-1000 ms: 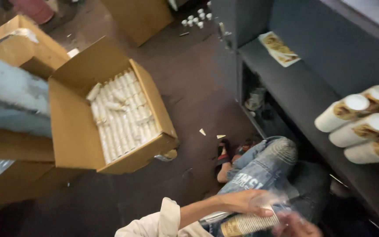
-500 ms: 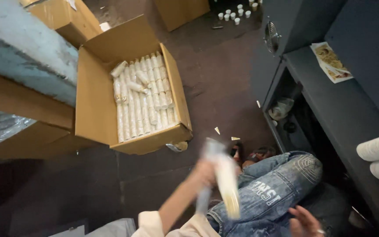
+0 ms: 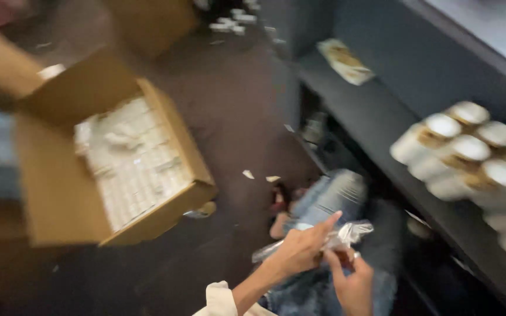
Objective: Organizing paper cups on a workstation and then placing them into individual plastic sleeves for packaging.
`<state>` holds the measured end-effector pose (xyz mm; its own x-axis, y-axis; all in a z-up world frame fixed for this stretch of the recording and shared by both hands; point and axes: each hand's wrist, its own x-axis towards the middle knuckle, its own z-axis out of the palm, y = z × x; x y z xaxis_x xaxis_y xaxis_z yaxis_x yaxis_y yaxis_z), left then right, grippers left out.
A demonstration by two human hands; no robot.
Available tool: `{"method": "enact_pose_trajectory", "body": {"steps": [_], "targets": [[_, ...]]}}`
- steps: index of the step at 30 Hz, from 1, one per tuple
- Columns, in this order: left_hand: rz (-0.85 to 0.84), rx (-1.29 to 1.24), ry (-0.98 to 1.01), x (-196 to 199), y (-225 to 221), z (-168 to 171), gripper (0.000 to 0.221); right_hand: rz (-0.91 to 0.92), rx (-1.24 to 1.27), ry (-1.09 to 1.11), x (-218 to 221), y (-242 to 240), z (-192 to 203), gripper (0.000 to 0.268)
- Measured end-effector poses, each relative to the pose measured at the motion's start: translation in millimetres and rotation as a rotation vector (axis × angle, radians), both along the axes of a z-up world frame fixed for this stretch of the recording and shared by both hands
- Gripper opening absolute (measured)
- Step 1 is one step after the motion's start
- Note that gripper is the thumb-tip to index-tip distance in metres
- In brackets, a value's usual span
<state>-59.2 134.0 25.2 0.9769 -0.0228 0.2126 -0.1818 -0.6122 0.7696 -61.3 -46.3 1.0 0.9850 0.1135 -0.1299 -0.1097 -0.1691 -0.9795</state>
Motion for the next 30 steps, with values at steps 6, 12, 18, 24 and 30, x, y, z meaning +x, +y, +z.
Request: {"method": "enact_pose_trajectory", "body": {"steps": [6, 12, 18, 24, 30], "targets": [[-0.361, -0.495, 0.459, 35, -59, 43, 0.087, -0.198, 0.1, 0.016, 16, -58, 45, 0.01], [-0.265, -0.79, 0.714, 38, -76, -1, 0.033, -0.148, 0.065, 0.008, 23, -82, 63, 0.016], [-0.407, -0.671, 0.575, 34, -74, -20, 0.039, -0.071, 0.388, 0.006, 10, -102, 18, 0.022], [-0.344, -1.115, 0.827, 43, -98, -7, 0.028, -0.157, 0.359, 0.02, 23, -71, 83, 0.024], [-0.005, -1.103, 0.792, 41, -105, -6, 0.026, -0.319, -0.323, -0.147, 27, -76, 82, 0.022]]}}
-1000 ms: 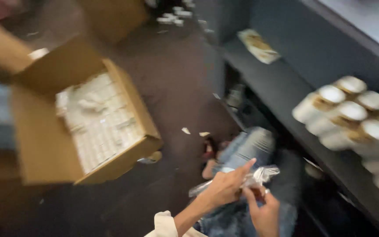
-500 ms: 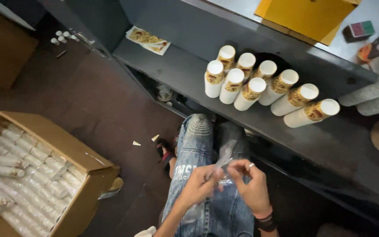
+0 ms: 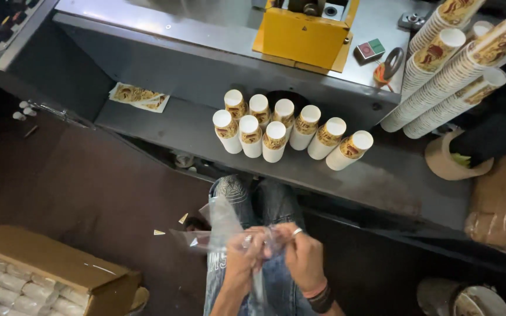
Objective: Organizing paper cups on a workstation and then placing them into individual plastic sleeves for packaging.
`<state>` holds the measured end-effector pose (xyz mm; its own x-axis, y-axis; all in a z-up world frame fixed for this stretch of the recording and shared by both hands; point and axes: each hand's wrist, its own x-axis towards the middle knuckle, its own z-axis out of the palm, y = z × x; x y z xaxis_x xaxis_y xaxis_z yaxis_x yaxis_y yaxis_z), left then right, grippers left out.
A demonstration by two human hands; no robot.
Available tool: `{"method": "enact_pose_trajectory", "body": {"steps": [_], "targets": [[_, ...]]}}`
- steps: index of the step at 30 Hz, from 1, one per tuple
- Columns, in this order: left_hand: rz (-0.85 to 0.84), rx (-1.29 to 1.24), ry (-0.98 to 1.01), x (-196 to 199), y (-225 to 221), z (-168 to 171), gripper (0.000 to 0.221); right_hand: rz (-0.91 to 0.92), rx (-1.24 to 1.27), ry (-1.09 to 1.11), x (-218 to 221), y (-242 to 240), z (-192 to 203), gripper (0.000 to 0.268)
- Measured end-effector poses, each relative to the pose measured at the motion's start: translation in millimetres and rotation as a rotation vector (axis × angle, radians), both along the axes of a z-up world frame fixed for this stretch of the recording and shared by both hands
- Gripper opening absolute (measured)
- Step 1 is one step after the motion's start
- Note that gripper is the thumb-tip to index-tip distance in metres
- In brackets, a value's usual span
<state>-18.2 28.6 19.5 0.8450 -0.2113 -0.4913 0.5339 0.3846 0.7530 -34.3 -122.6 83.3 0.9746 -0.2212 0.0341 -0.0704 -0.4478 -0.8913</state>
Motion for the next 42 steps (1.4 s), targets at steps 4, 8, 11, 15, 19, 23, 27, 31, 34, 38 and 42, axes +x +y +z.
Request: {"method": "enact_pose_trajectory", "body": {"steps": [4, 8, 11, 15, 19, 23, 27, 31, 34, 38, 42], "targets": [[-0.234, -0.139, 0.002, 2, 9, -12, 0.024, 0.147, 0.999, 0.199, -3, -36, -41, 0.03], [-0.336, -0.102, -0.136, 2, -2, -12, 0.017, 0.149, 1.278, 0.44, -15, -58, -49, 0.033], [-0.341, 0.035, -0.228, -1, -14, -13, 0.019, 0.436, 1.004, 0.232, -34, -68, -83, 0.031], [-0.72, 0.123, -0.487, -4, -14, -8, 0.019, 0.555, 0.717, 0.627, -52, -78, -82, 0.033], [-0.943, 0.147, -0.635, 4, -26, -6, 0.024, 0.918, 0.536, 0.266, -33, -107, -23, 0.03], [-0.687, -0.196, -0.337, 47, -74, 44, 0.028, 0.556, 0.718, 0.301, 0, -168, -1, 0.015], [-0.122, -0.03, -0.595, 84, -148, 97, 0.023, -0.094, 0.297, -0.368, 60, -152, 57, 0.01], [0.163, -0.138, -0.239, 110, -187, 120, 0.02, -0.303, -0.442, -0.751, 102, -153, 82, 0.002], [0.254, 0.042, -0.531, 101, -186, 60, 0.021, -0.213, -0.519, -0.288, 110, -181, 37, 0.023], [0.169, 0.111, -0.489, 63, -167, -13, 0.024, -0.144, -0.683, -0.247, 73, -167, -28, 0.027], [0.009, 0.049, -0.189, 35, -137, -51, 0.021, -0.254, -0.263, -0.18, 22, -112, -22, 0.015]]}}
